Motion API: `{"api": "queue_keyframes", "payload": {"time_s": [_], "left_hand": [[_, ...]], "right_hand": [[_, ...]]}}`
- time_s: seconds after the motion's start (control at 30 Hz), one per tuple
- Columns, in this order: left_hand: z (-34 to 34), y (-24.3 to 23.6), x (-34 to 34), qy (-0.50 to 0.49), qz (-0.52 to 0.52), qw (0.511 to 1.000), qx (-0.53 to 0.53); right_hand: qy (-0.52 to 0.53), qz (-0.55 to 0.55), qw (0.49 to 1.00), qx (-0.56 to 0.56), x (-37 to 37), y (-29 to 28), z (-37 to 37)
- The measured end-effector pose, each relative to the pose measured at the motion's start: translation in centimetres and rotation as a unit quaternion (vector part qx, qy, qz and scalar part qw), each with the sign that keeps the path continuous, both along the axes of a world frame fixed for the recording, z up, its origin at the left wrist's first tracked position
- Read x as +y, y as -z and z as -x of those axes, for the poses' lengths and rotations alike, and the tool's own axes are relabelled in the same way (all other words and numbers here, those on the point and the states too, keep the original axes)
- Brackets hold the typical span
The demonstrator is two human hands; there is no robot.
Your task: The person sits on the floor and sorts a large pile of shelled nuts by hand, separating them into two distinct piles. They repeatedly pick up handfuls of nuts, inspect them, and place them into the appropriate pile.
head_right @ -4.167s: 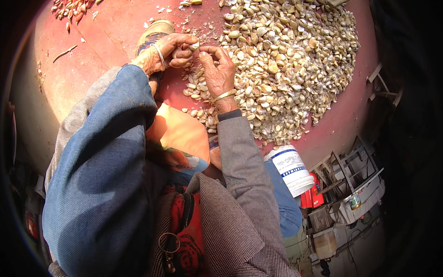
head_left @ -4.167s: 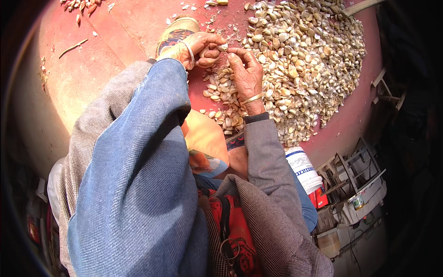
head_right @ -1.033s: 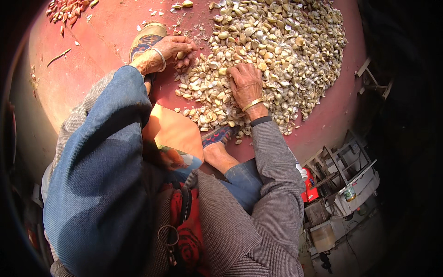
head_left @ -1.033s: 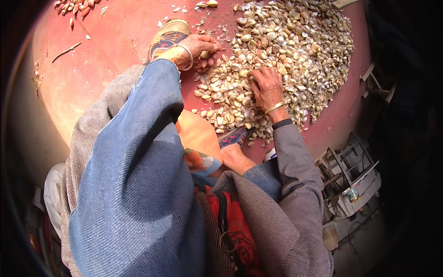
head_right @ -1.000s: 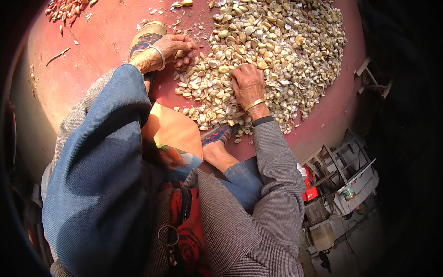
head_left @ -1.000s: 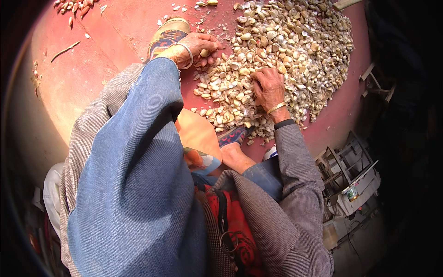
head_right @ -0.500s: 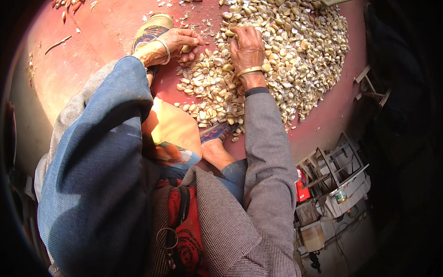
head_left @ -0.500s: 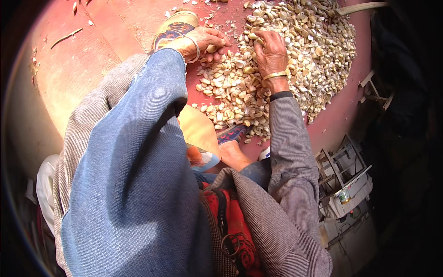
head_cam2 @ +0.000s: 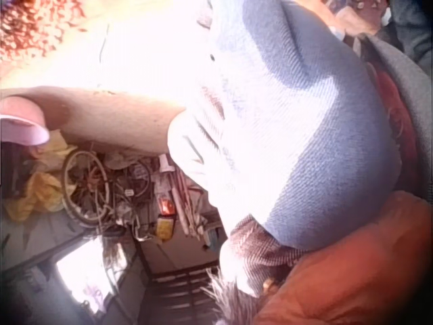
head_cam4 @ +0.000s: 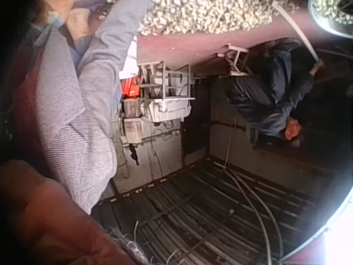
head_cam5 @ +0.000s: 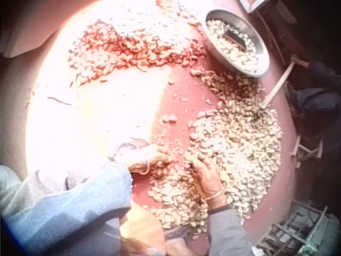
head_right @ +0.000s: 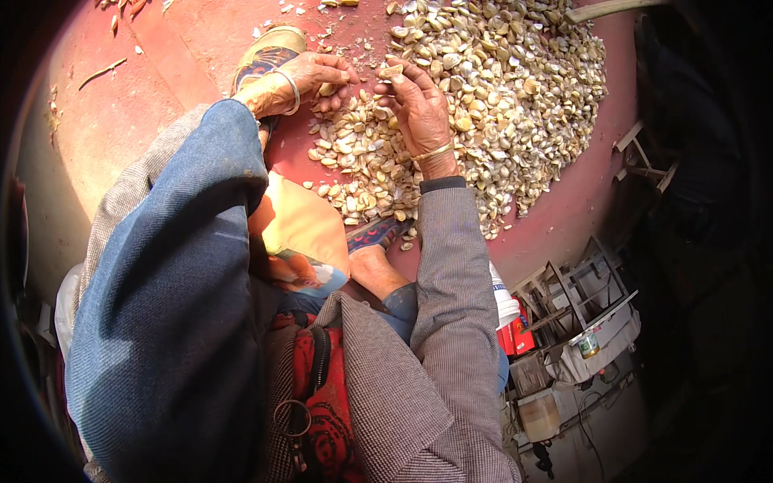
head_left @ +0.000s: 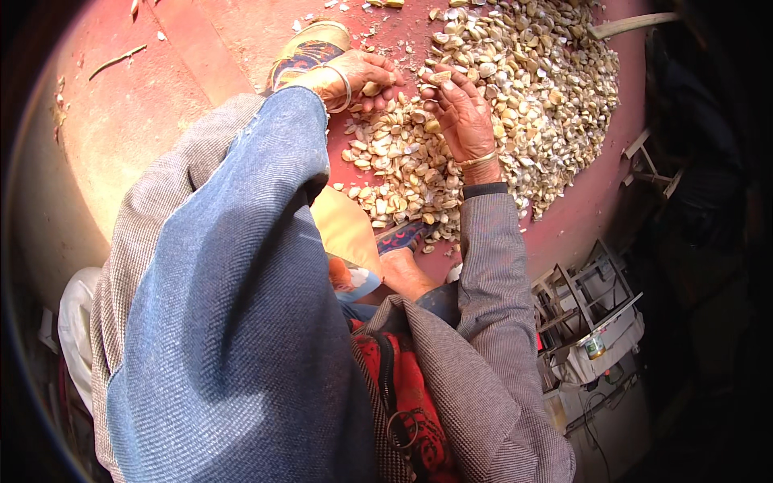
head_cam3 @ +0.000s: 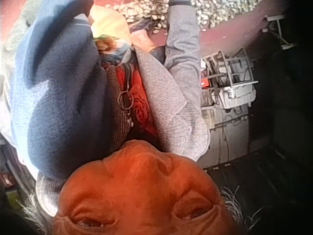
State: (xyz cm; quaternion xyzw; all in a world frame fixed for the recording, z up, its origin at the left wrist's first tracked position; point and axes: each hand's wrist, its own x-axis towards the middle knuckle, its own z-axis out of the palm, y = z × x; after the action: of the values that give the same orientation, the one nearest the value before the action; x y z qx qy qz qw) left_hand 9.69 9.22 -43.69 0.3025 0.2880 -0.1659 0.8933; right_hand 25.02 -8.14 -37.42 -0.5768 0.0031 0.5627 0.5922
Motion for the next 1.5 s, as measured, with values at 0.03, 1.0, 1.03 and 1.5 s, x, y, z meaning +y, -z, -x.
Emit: {"api": "queue_keyframes", "payload": {"time_s": [0.03, 1.0, 1.03, 1.5], "left_hand": [[0.0, 0.0, 0.0, 0.001, 0.002, 1.000, 0.001], [0.0, -0.2, 0.1, 0.003, 0.003, 1.000, -0.003], [0.0, -0.2, 0.1, 0.004, 0.006, 1.000, -0.004], [0.1, 0.1, 0.0, 0.000, 0.013, 1.000, -0.001]], "right_hand": [[0.016, -0.008, 1.000, 0.023, 0.0, -0.2, 0.5], [-0.070, 0.221, 0.887, -0.398, -7.5, 0.1, -4.1], [-0.078, 0.216, 0.864, -0.448, -8.5, -0.1, -4.8], [-0.251, 0.140, 0.714, -0.639, -3.1, 0.0, -3.0]]}}
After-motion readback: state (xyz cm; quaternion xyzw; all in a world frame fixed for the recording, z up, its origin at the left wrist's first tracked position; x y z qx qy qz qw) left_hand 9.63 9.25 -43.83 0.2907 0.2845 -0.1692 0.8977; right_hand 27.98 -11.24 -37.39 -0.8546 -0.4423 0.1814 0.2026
